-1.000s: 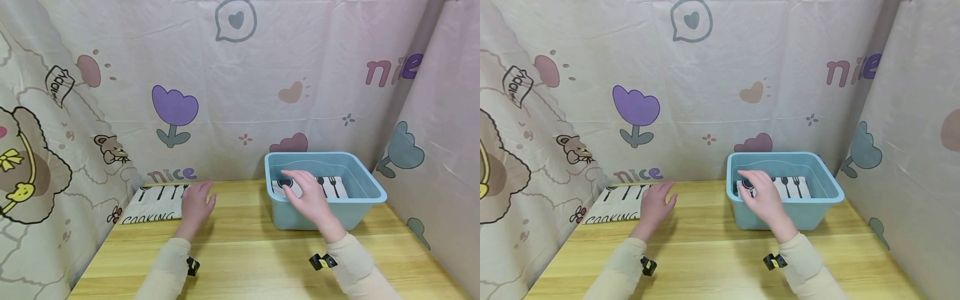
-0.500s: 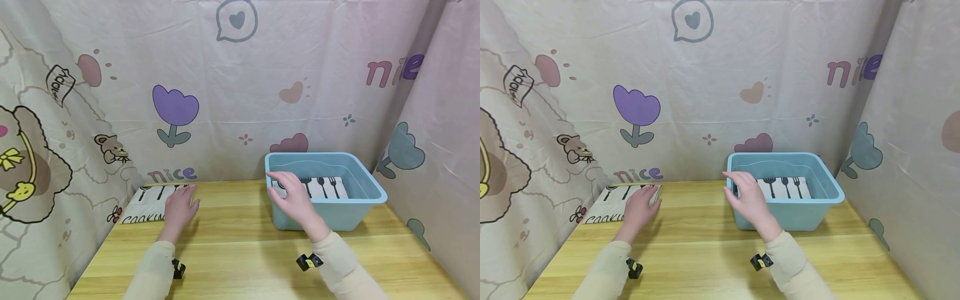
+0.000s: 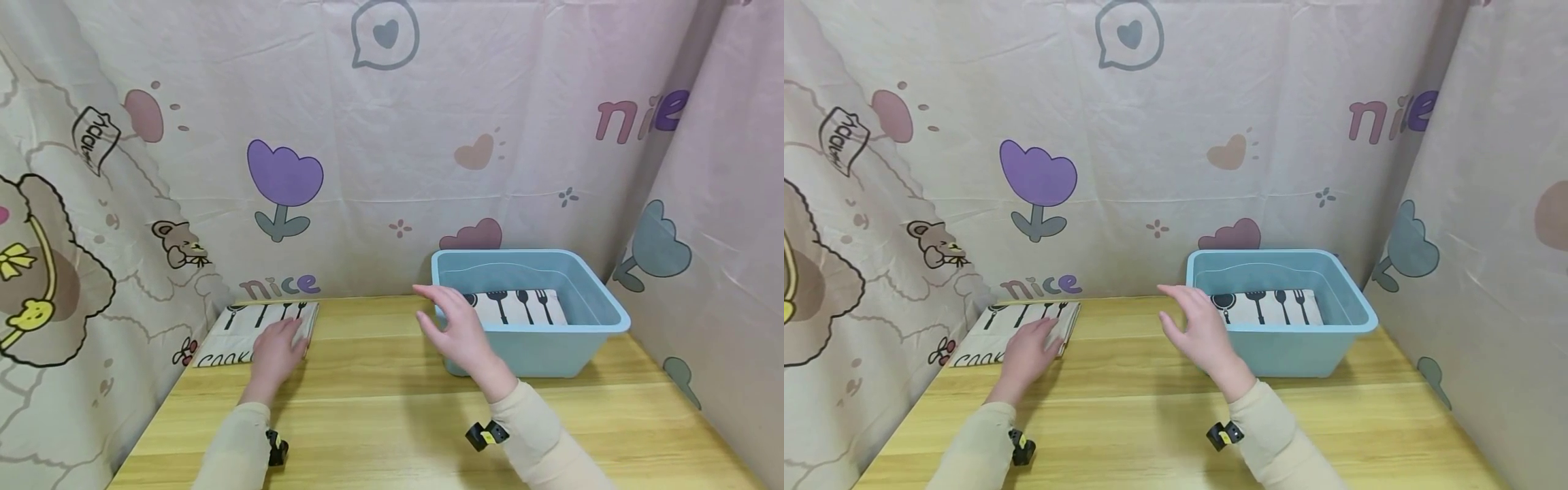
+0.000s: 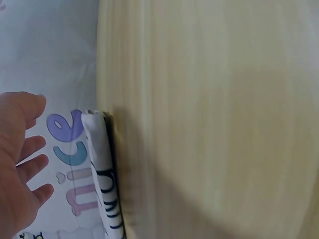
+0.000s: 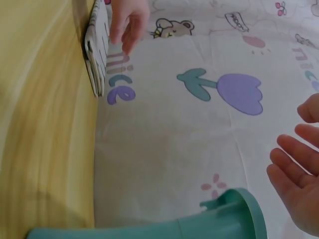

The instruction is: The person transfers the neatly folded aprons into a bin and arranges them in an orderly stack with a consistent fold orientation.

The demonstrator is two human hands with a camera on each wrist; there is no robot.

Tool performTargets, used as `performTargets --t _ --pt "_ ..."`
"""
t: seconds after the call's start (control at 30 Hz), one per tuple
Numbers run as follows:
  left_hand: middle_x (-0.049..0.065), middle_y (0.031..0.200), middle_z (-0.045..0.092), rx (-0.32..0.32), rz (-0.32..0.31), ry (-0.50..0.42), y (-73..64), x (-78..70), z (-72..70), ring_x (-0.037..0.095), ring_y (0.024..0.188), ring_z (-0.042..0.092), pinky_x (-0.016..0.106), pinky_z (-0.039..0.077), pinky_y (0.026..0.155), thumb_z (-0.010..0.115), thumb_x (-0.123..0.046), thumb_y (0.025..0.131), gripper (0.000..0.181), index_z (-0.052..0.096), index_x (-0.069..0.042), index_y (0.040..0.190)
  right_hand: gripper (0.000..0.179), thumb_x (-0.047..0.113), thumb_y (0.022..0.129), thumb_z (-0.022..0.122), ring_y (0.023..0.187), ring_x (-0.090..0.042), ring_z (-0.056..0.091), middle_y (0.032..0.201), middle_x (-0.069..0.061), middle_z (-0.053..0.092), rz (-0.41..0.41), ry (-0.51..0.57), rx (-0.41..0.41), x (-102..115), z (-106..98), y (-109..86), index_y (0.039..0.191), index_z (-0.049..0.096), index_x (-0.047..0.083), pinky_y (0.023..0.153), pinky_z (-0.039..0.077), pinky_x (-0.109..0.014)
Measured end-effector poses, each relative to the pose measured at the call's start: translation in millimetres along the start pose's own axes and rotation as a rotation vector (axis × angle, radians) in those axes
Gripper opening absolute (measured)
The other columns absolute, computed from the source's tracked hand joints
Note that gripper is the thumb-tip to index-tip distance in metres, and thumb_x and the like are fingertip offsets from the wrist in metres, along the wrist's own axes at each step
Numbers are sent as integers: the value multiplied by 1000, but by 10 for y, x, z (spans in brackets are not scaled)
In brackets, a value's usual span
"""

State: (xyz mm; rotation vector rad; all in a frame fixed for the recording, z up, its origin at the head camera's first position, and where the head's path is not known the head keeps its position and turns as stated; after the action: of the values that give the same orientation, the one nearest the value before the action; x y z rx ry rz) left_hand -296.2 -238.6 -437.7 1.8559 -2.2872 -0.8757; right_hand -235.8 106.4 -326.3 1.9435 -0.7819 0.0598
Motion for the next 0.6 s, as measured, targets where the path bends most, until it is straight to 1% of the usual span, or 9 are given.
performTargets --t 0.2,0.33,0.4,0.47,0.6 --pt "28 135 54 42 -37 12 -41 118 55 47 124 46 64 33 102 65 -17 93 45 57 2 134 40 4 87 72 108 -22 60 120 -7 67 24 33 31 48 115 -34 126 63 3 92 50 -38" --pt "29 135 53 74 -74 12 -63 170 72 47 125 46 64 33 102 67 -18 92 47 57 2 134 40 3 87 72 107 -23 62 120 -10 67 14 69 48 74 207 -54 126 63 0 90 52 -36" --pt "28 136 53 92 -86 13 -71 195 79 47 125 45 64 33 103 67 -18 92 49 56 2 135 40 3 87 71 108 -24 62 120 -11 67 21 88 60 76 260 -69 126 62 -1 91 52 -35" --pt "29 137 51 115 -95 14 -79 226 88 48 126 44 64 33 104 67 -18 92 50 55 3 136 40 3 87 71 110 -24 61 121 -11 67 43 104 77 60 322 -92 126 62 -1 92 52 -34" --pt "30 138 50 157 -107 20 -101 293 106 48 126 44 63 32 105 67 -19 92 51 55 4 135 38 4 89 70 113 -23 60 123 -10 66 113 143 115 17 442 -141 127 62 0 93 51 -32"
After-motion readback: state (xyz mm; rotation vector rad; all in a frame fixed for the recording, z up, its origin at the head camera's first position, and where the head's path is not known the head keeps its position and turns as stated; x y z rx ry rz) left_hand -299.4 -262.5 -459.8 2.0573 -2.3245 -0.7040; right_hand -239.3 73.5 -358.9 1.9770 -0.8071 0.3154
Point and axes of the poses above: each hand's wrist, its own y-axis towards the middle knuckle, its own z-axis out of the palm, x = y × z, the point moved 4 cm from there along y, towards the middle knuckle
